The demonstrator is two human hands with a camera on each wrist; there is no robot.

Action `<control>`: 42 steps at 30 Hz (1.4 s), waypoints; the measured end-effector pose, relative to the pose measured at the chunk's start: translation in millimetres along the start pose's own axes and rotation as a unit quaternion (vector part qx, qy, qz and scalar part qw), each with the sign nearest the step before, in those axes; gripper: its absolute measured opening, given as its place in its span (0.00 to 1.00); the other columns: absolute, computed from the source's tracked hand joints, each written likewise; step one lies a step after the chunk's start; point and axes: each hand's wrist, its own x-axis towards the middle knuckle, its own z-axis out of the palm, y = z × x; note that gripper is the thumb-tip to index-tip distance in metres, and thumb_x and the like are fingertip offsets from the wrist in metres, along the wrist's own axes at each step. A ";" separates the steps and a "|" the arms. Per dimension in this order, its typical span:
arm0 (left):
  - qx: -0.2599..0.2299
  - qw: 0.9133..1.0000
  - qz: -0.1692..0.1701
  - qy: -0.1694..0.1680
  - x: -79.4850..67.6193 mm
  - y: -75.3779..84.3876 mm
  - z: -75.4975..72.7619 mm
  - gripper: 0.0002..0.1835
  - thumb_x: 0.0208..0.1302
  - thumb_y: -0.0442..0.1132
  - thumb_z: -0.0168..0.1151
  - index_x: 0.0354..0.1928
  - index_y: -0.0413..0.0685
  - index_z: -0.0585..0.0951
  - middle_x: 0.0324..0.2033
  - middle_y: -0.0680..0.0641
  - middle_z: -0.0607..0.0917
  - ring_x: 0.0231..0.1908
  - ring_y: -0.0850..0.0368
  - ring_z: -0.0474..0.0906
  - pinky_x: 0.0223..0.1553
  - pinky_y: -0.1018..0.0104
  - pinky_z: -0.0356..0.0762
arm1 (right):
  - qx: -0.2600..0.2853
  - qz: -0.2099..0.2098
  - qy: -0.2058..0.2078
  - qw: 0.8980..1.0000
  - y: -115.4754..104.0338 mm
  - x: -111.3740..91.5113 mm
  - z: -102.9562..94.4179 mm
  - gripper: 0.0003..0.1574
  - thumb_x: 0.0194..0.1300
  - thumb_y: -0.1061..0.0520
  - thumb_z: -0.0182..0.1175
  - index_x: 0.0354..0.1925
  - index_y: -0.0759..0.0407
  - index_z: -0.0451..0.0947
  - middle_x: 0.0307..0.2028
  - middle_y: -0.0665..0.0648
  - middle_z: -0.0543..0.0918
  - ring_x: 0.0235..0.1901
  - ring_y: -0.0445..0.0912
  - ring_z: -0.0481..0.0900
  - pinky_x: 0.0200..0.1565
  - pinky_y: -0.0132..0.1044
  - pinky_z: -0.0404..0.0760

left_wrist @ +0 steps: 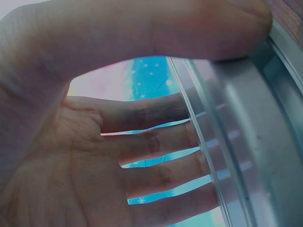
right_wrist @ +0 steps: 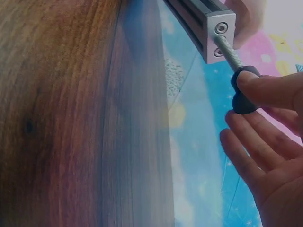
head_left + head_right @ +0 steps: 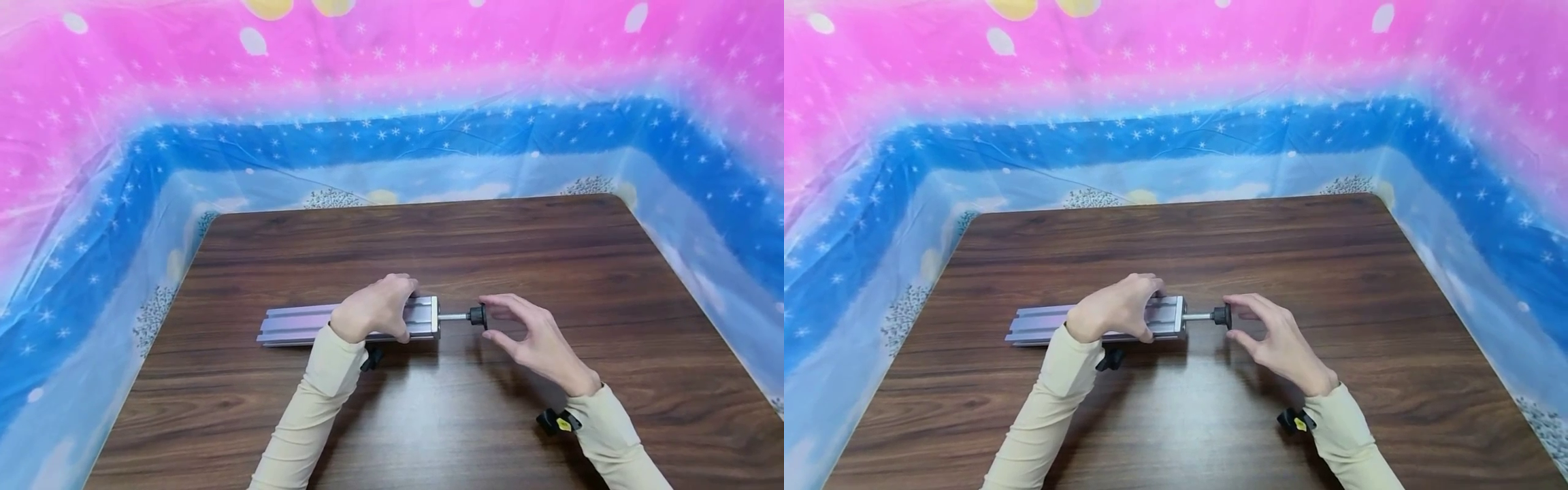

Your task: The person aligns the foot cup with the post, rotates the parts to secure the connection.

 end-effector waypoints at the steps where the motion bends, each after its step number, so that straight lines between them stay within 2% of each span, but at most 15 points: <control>1: 0.000 1.000 0.000 -0.002 0.1 0.3 0.4 0.29 0.39 0.31 0.80 0.48 0.39 0.79 0.38 0.47 0.79 0.38 0.53 0.72 0.40 0.61 0.76 | 0.002 0.001 0.000 1.000 0.7 -0.4 0.3 0.36 0.55 0.67 0.74 0.62 0.60 0.78 0.56 0.56 0.84 0.48 0.49 0.87 0.51 0.36 0.83; 8: 0.010 1.000 -0.012 -0.008 0.9 2.3 1.5 0.30 0.41 0.31 0.79 0.51 0.40 0.79 0.40 0.47 0.79 0.40 0.53 0.72 0.43 0.60 0.76 | -0.013 0.026 -0.008 1.000 2.2 -2.5 0.5 0.31 0.61 0.62 0.71 0.63 0.57 0.78 0.52 0.56 0.87 0.42 0.45 0.89 0.47 0.36 0.85; 11: 0.014 1.000 -0.018 -0.011 1.2 3.0 1.7 0.31 0.41 0.31 0.79 0.51 0.39 0.78 0.41 0.46 0.79 0.40 0.52 0.73 0.43 0.59 0.77 | -0.016 0.044 -0.012 0.999 1.6 -2.1 0.3 0.27 0.63 0.61 0.70 0.61 0.59 0.80 0.49 0.55 0.88 0.40 0.42 0.88 0.46 0.39 0.85; 15: 0.017 0.999 -0.031 -0.017 1.0 4.3 2.0 0.33 0.42 0.31 0.80 0.54 0.39 0.78 0.42 0.46 0.79 0.40 0.53 0.73 0.44 0.60 0.78 | -0.016 0.069 -0.022 0.997 0.2 -1.0 -0.5 0.22 0.65 0.58 0.69 0.57 0.61 0.82 0.41 0.52 0.90 0.36 0.38 0.88 0.42 0.43 0.86; 17: 0.017 0.999 -0.035 -0.019 0.6 5.1 2.1 0.32 0.42 0.31 0.81 0.53 0.39 0.78 0.42 0.46 0.79 0.40 0.53 0.74 0.44 0.60 0.78 | -0.011 0.083 -0.029 0.996 -0.5 -0.6 -1.0 0.20 0.66 0.56 0.68 0.55 0.61 0.83 0.37 0.49 0.91 0.35 0.37 0.87 0.41 0.42 0.86; 22: 0.019 0.999 -0.038 -0.019 -0.2 6.8 1.8 0.32 0.41 0.32 0.82 0.52 0.40 0.79 0.42 0.46 0.79 0.40 0.53 0.74 0.44 0.60 0.78 | 0.028 0.124 -0.048 0.991 0.2 -0.3 -0.8 0.17 0.70 0.54 0.64 0.52 0.63 0.83 0.33 0.49 0.90 0.33 0.42 0.89 0.36 0.33 0.85; 26: 0.016 0.999 -0.037 -0.020 -0.2 6.9 1.2 0.32 0.41 0.32 0.82 0.53 0.40 0.79 0.43 0.47 0.79 0.40 0.53 0.74 0.44 0.60 0.78 | 0.041 0.147 -0.053 0.987 0.5 0.1 -0.2 0.18 0.74 0.51 0.59 0.52 0.63 0.83 0.32 0.53 0.91 0.33 0.47 0.90 0.35 0.31 0.83; 28: 0.013 0.999 -0.035 -0.021 -0.3 6.6 0.5 0.32 0.42 0.32 0.81 0.53 0.40 0.79 0.42 0.47 0.79 0.40 0.53 0.74 0.43 0.60 0.78 | 0.024 0.140 -0.047 0.989 0.5 0.5 0.4 0.18 0.74 0.51 0.59 0.53 0.62 0.83 0.35 0.53 0.91 0.36 0.46 0.90 0.38 0.33 0.83; 30: 0.010 0.999 -0.034 -0.020 -0.4 6.2 -0.4 0.32 0.41 0.32 0.81 0.53 0.40 0.79 0.41 0.47 0.79 0.40 0.53 0.74 0.43 0.60 0.78 | 0.004 0.119 -0.035 0.992 0.1 0.5 0.9 0.21 0.72 0.51 0.61 0.58 0.60 0.80 0.43 0.53 0.90 0.41 0.46 0.89 0.43 0.36 0.84; 35: 0.013 0.999 -0.029 -0.014 -0.9 5.5 -3.4 0.30 0.40 0.31 0.81 0.49 0.41 0.79 0.40 0.48 0.79 0.39 0.53 0.74 0.42 0.60 0.78 | -0.019 0.033 0.000 0.999 -1.7 0.9 2.8 0.39 0.59 0.56 0.74 0.67 0.58 0.73 0.59 0.54 0.82 0.56 0.48 0.82 0.55 0.42 0.81; 38: 0.015 1.000 -0.024 -0.013 -1.1 5.4 -4.3 0.29 0.40 0.31 0.81 0.47 0.41 0.79 0.39 0.47 0.79 0.38 0.53 0.74 0.42 0.60 0.77 | -0.016 0.001 0.007 1.000 -3.2 2.9 3.2 0.39 0.55 0.60 0.76 0.65 0.58 0.75 0.59 0.54 0.82 0.57 0.47 0.81 0.55 0.41 0.81; 42: 0.016 1.000 -0.018 -0.010 -1.7 5.4 -4.3 0.28 0.39 0.31 0.81 0.46 0.41 0.79 0.39 0.47 0.79 0.38 0.54 0.73 0.42 0.60 0.77 | -0.017 -0.009 0.009 1.000 -3.8 4.7 2.7 0.35 0.55 0.64 0.75 0.61 0.58 0.78 0.54 0.55 0.85 0.49 0.45 0.86 0.49 0.42 0.84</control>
